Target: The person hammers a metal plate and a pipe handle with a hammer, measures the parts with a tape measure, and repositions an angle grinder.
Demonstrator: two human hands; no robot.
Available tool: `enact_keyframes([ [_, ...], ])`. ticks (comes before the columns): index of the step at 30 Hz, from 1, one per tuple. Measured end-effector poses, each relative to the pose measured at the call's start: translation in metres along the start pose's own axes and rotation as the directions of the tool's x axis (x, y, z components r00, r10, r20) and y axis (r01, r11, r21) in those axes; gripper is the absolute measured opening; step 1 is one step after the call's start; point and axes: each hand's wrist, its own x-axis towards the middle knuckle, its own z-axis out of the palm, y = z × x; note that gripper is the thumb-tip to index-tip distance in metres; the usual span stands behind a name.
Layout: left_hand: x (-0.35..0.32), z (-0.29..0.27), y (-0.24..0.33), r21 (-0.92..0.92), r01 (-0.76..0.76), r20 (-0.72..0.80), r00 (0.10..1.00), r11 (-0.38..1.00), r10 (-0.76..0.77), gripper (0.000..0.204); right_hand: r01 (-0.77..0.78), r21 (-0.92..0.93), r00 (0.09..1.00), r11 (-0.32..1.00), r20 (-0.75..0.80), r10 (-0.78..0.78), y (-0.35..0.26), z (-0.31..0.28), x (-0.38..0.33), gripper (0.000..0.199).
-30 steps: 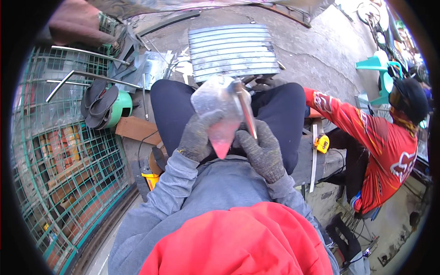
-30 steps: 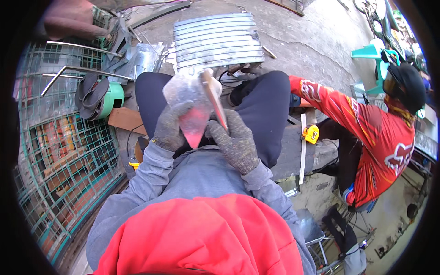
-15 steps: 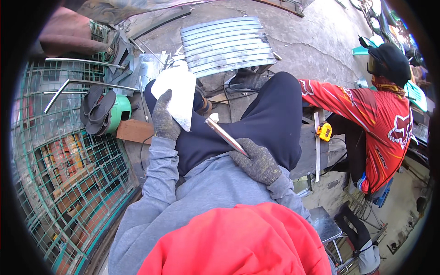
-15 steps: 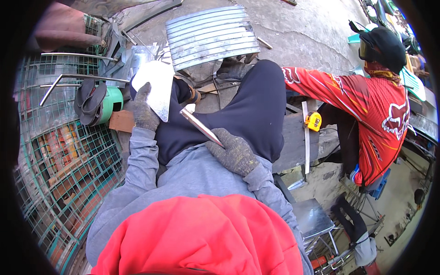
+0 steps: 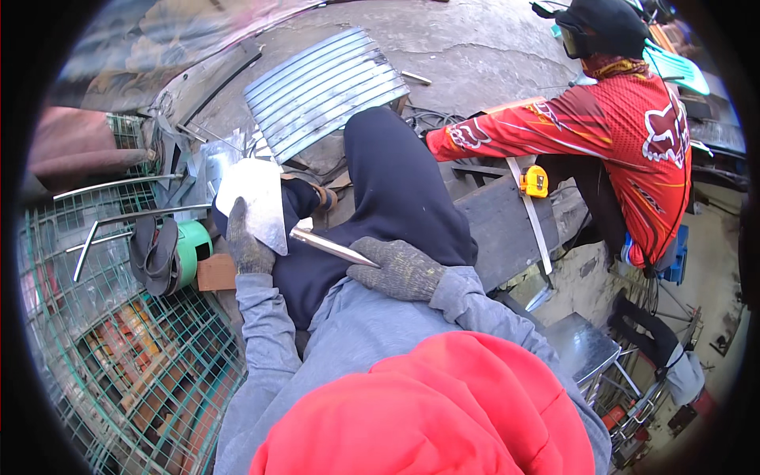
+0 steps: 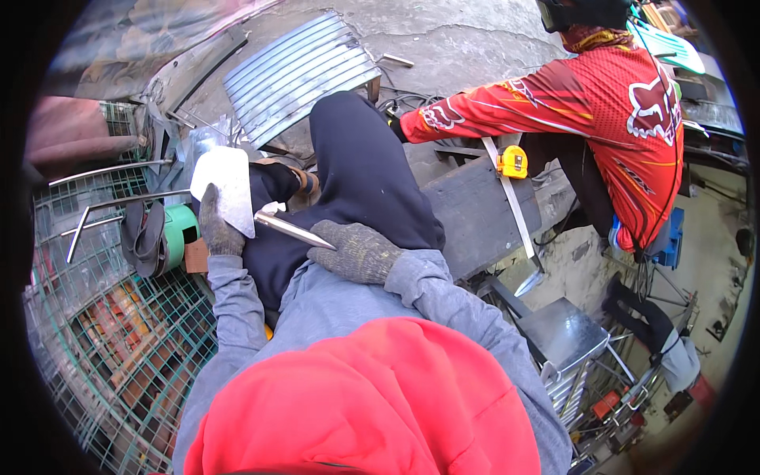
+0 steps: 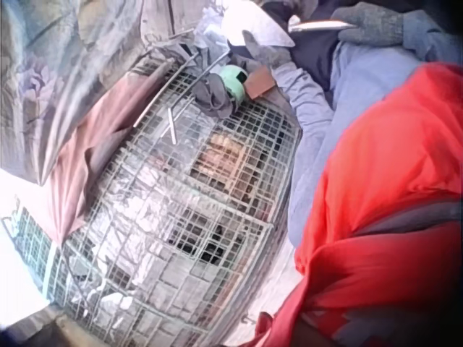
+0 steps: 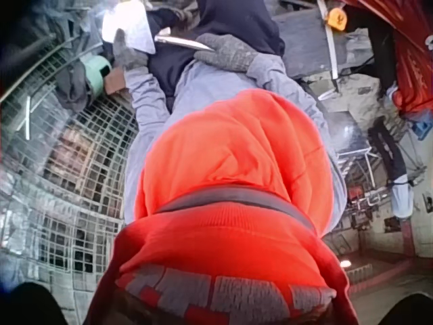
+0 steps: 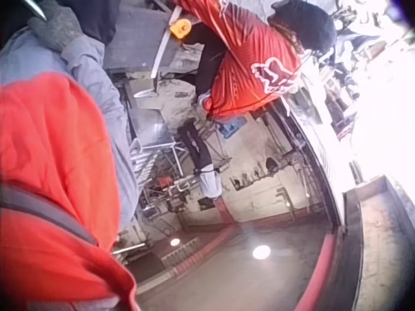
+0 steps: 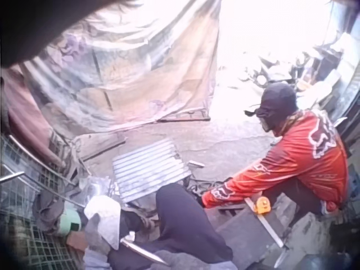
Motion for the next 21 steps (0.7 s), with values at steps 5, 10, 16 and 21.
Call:
enact_keyframes([
  [5,0.009,-0.007,-0.005,0.064,-0.037,-0.087,0.995,0.997,0.043,0.053,-0.035,-0.002,0.996,0.999,0.082,0.035,0.007,-0.003,0.006,0.039],
  [10,0.003,0.001,-0.006,0.087,-0.046,-0.090,0.994,0.995,0.054,0.051,-0.040,0.035,0.992,0.999,0.118,0.036,0.014,-0.001,0.012,0.038],
  [16,0.008,0.020,-0.014,0.098,-0.145,-0.113,0.981,0.985,0.156,0.049,-0.226,0.166,0.956,0.960,0.224,0.187,0.007,-0.013,0.020,0.036],
  [21,0.020,0.009,-0.008,0.031,-0.066,-0.144,0.987,0.997,0.070,0.045,-0.003,0.144,0.999,0.990,0.049,-0.004,0.014,-0.011,0.021,0.038],
])
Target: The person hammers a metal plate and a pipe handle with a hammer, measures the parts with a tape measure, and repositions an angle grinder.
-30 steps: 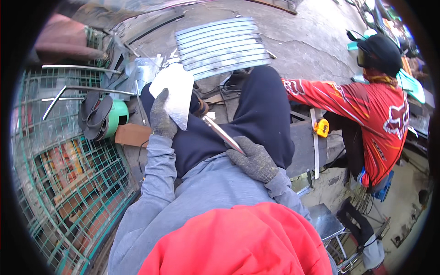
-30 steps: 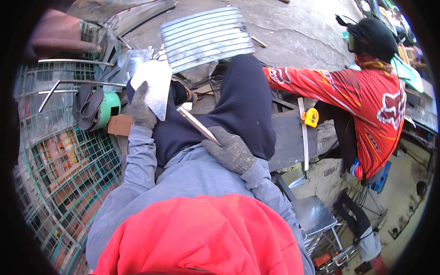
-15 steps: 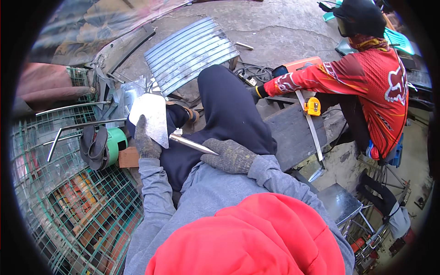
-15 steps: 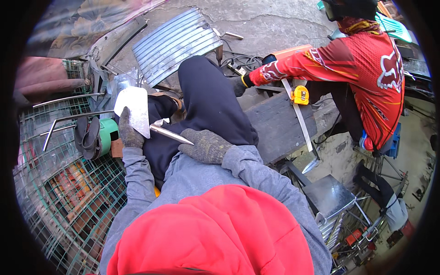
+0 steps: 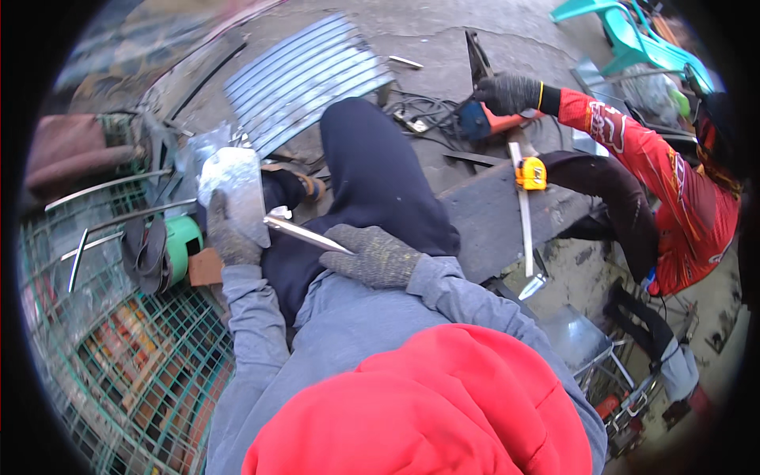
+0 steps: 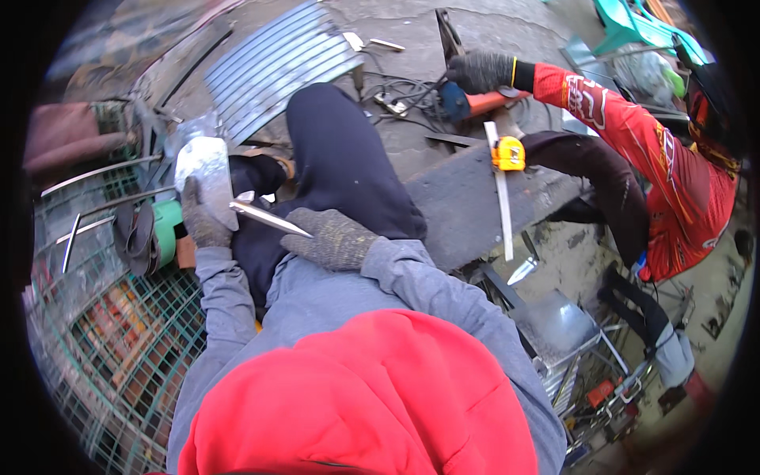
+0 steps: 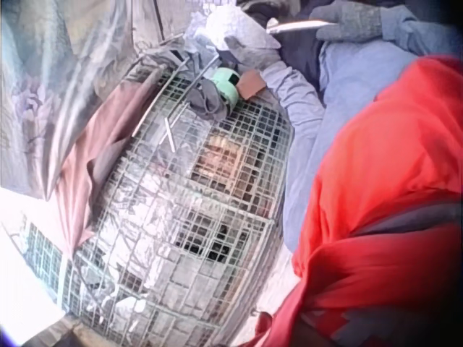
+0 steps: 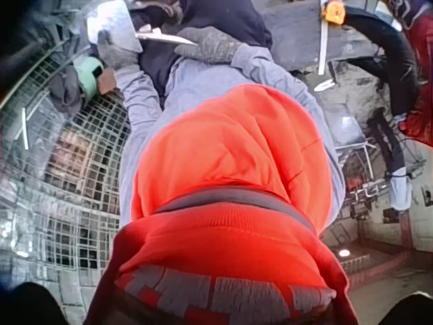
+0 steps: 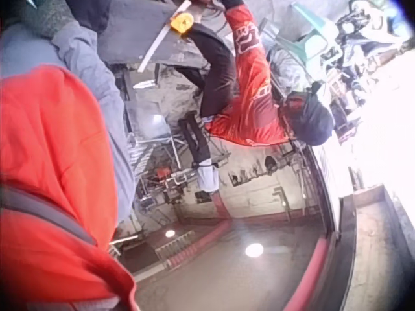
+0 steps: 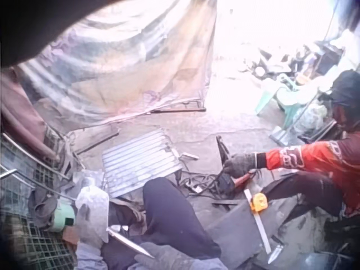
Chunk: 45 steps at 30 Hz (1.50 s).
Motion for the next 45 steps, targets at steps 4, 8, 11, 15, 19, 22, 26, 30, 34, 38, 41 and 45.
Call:
enact_keyframes([
  [4,0.001,0.010,-0.004,0.051,-0.050,-0.097,0.994,0.997,0.054,0.042,-0.002,0.167,0.991,0.986,-0.129,0.023,-0.006,-0.002,-0.005,0.041],
  [8,-0.010,0.024,-0.016,-0.080,0.345,0.602,0.765,0.935,-0.230,0.037,0.032,0.158,0.884,0.987,-0.466,0.046,-0.014,-0.002,-0.012,0.050],
  [11,-0.041,0.054,-0.045,0.012,0.481,0.738,0.588,0.877,-0.332,0.042,-0.023,-0.071,0.881,0.997,-0.473,-0.013,-0.033,-0.013,-0.015,0.057],
  [15,-0.059,0.089,-0.074,-0.105,0.507,0.670,0.672,0.856,-0.316,0.048,0.103,-0.373,0.930,0.922,-0.292,-0.222,-0.035,-0.033,-0.032,0.056],
  [19,-0.036,0.079,-0.067,0.040,0.452,0.610,0.695,0.891,-0.380,0.042,-0.157,-0.178,0.760,0.971,-0.650,0.003,0.007,-0.104,-0.068,0.047],
  [22,0.001,0.022,-0.064,0.189,0.291,0.190,0.926,0.938,-0.325,0.036,-0.663,-0.218,0.349,0.716,-0.936,0.039,0.106,-0.170,-0.102,0.051],
  [26,0.005,-0.006,-0.062,0.134,0.301,0.134,0.939,0.944,-0.318,0.035,-0.766,-0.174,0.350,0.619,-0.920,0.175,0.173,-0.216,-0.141,0.080],
  [30,-0.010,0.020,-0.072,0.340,0.266,0.097,0.944,0.902,-0.315,0.047,-0.666,-0.102,0.376,0.739,-0.901,0.215,0.197,-0.218,-0.134,0.095],
  [34,-0.010,0.023,-0.078,0.268,0.330,0.097,0.925,0.905,-0.366,0.049,-0.571,-0.027,0.310,0.820,-0.933,0.185,0.208,-0.211,-0.128,0.090],
  [38,-0.008,0.023,-0.078,0.235,0.349,0.137,0.912,0.907,-0.387,0.049,-0.616,-0.024,0.274,0.787,-0.944,0.186,0.207,-0.200,-0.130,0.084],
  [41,-0.013,0.024,-0.076,0.233,0.358,0.174,0.900,0.904,-0.400,0.048,-0.649,-0.022,0.256,0.760,-0.947,0.191,0.190,-0.185,-0.131,0.083],
  [45,-0.005,0.013,-0.079,0.204,0.356,0.143,0.911,0.912,-0.388,0.049,-0.644,-0.044,0.234,0.764,-0.962,0.141,0.169,-0.158,-0.126,0.075],
])
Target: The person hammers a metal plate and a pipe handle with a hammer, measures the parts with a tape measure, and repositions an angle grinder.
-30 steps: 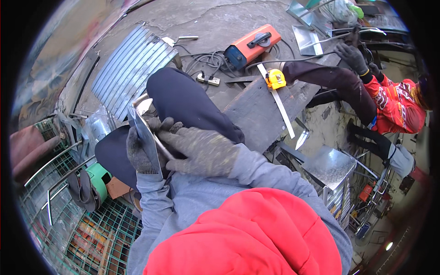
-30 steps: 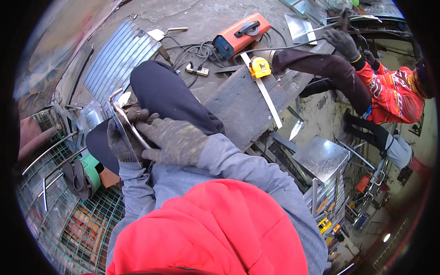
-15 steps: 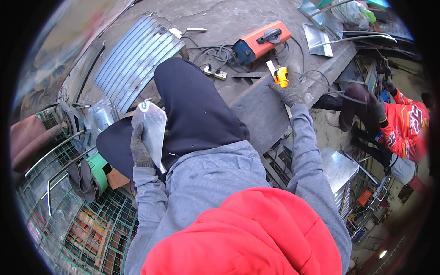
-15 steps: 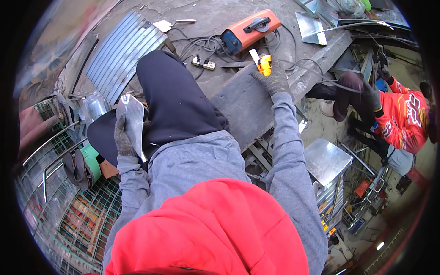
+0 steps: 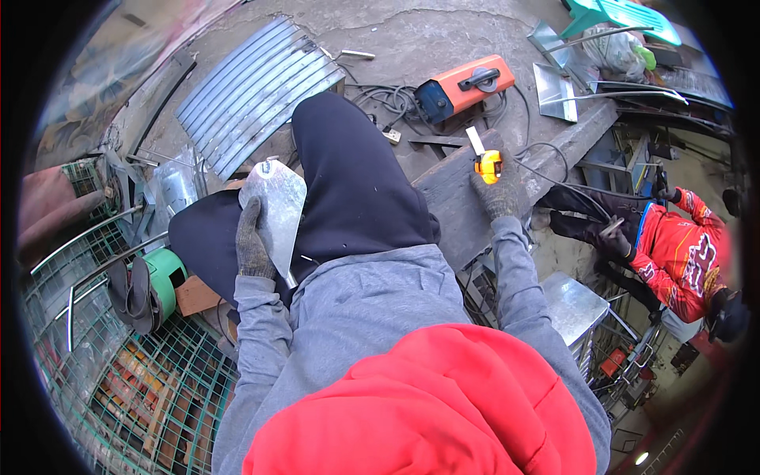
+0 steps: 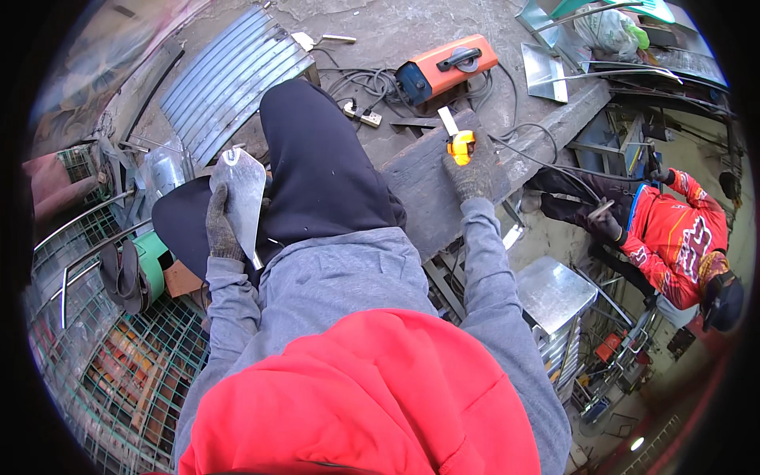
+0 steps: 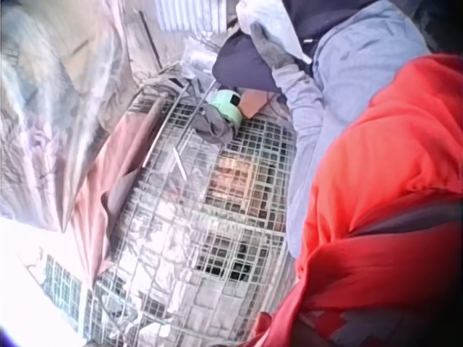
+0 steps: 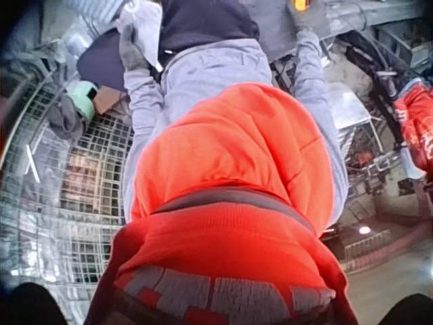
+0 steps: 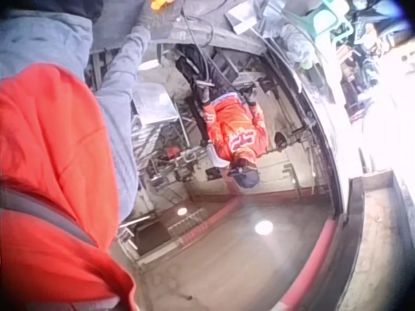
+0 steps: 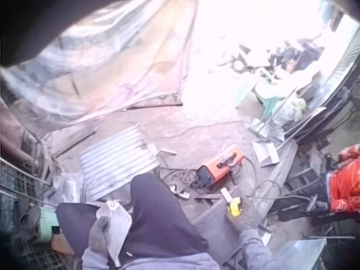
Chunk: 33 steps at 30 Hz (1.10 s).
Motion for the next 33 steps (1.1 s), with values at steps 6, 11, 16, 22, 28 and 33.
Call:
enact_keyframes([
  [6,-0.015,0.008,0.010,0.013,-0.037,-0.051,0.998,0.999,0.038,0.046,0.152,0.113,0.987,0.982,-0.063,-0.145,0.004,0.020,-0.025,0.061],
  [11,-0.025,0.000,0.012,0.769,-0.489,0.394,0.870,0.412,0.297,0.042,0.182,0.083,0.983,0.980,0.002,-0.183,0.010,0.017,-0.021,0.036],
  [16,-0.054,0.042,0.027,0.566,-0.722,0.816,0.425,-0.398,0.391,0.059,-0.030,-0.005,0.993,1.000,-0.114,0.029,0.028,0.014,-0.018,0.047],
  [22,-0.063,0.027,0.019,0.778,-0.445,0.309,0.886,0.443,0.346,0.061,0.078,0.013,0.994,0.997,-0.080,-0.076,0.040,0.031,-0.002,0.052],
  [28,-0.064,0.017,0.011,0.754,-0.656,0.488,0.593,0.034,0.641,0.059,0.078,0.021,0.992,0.997,-0.100,-0.076,0.026,0.030,-0.010,0.050],
  [33,-0.085,0.052,0.026,0.280,-0.459,-0.019,0.875,0.843,0.483,0.037,0.028,0.049,0.982,0.998,-0.189,-0.019,0.029,0.041,-0.008,0.056],
])
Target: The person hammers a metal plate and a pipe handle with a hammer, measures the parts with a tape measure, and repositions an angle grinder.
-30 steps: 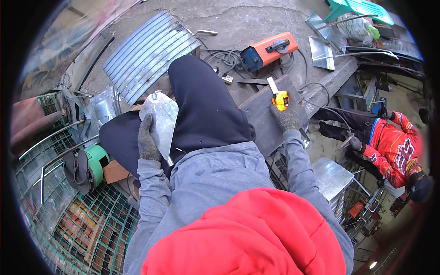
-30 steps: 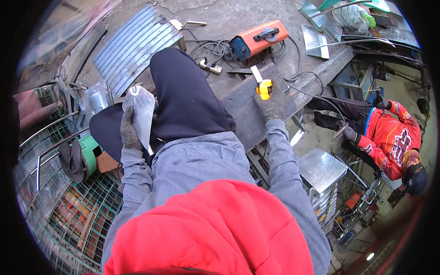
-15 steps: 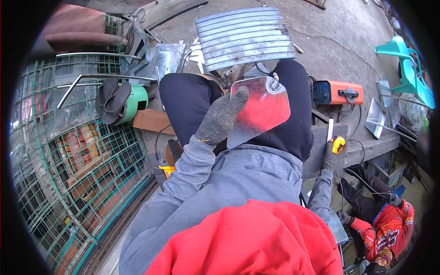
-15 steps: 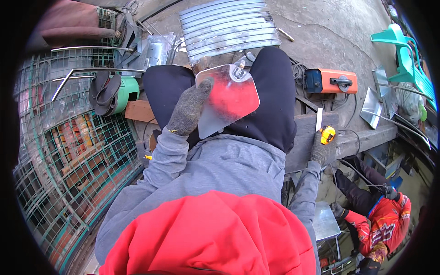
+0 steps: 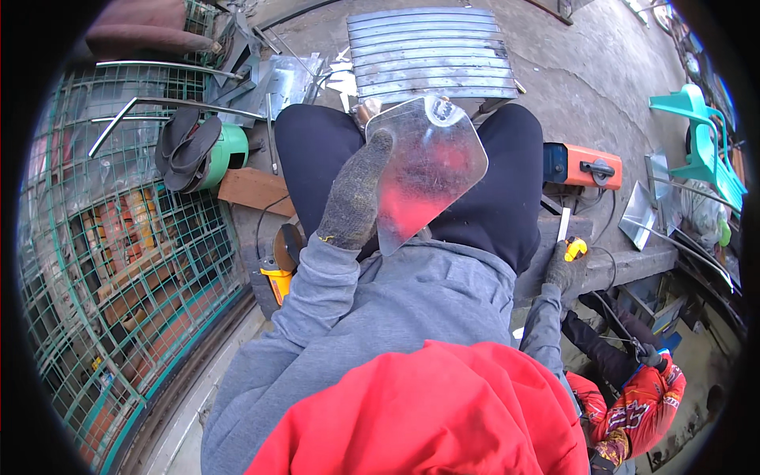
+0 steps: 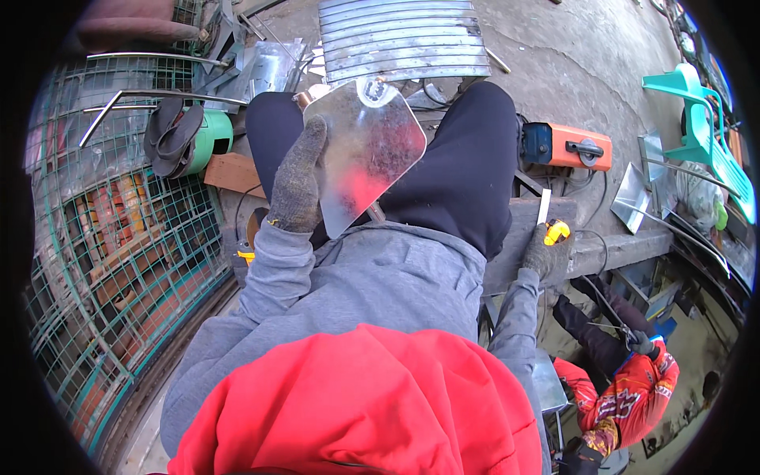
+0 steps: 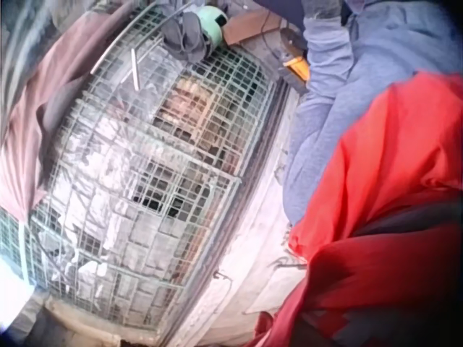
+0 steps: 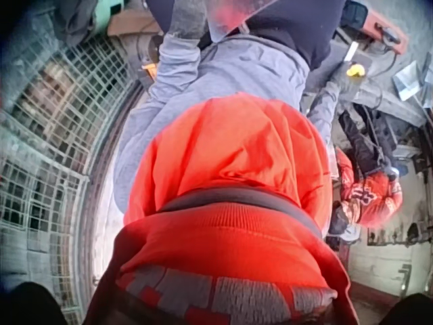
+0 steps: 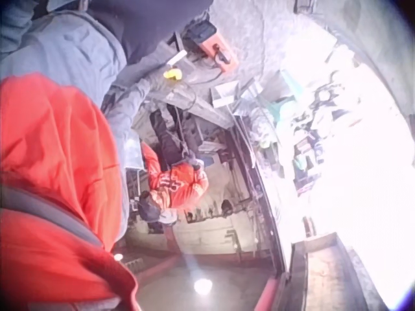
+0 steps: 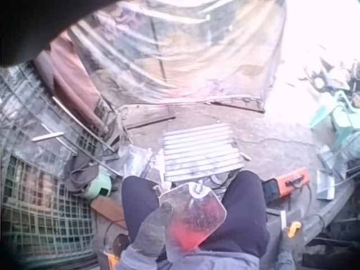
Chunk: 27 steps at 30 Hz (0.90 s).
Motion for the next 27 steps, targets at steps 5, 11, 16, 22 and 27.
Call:
enact_keyframes([
  [5,0.001,0.017,0.026,-0.233,0.174,0.005,0.984,0.957,-0.178,0.036,-0.021,0.112,0.999,0.993,0.030,0.018,0.013,0.007,0.000,0.056],
  [11,-0.001,0.021,0.034,-0.304,0.195,-0.001,0.979,0.933,-0.205,0.032,-0.013,0.094,1.000,0.995,-0.024,0.015,0.037,0.020,0.011,0.052],
  [16,-0.001,0.039,0.013,-0.787,0.603,0.613,0.788,0.131,0.054,0.033,-0.012,0.163,1.000,0.986,-0.014,0.014,0.052,0.017,0.012,0.050],
  [22,-0.002,0.036,0.006,-0.720,0.682,0.692,0.693,0.127,0.202,0.045,0.011,0.228,1.000,0.974,-0.007,-0.010,0.067,0.039,-0.019,0.048],
  [27,0.002,0.033,0.007,-0.705,0.692,0.707,0.667,0.155,0.235,0.047,0.034,0.255,0.999,0.966,-0.025,-0.029,0.106,0.044,0.013,0.047],
])
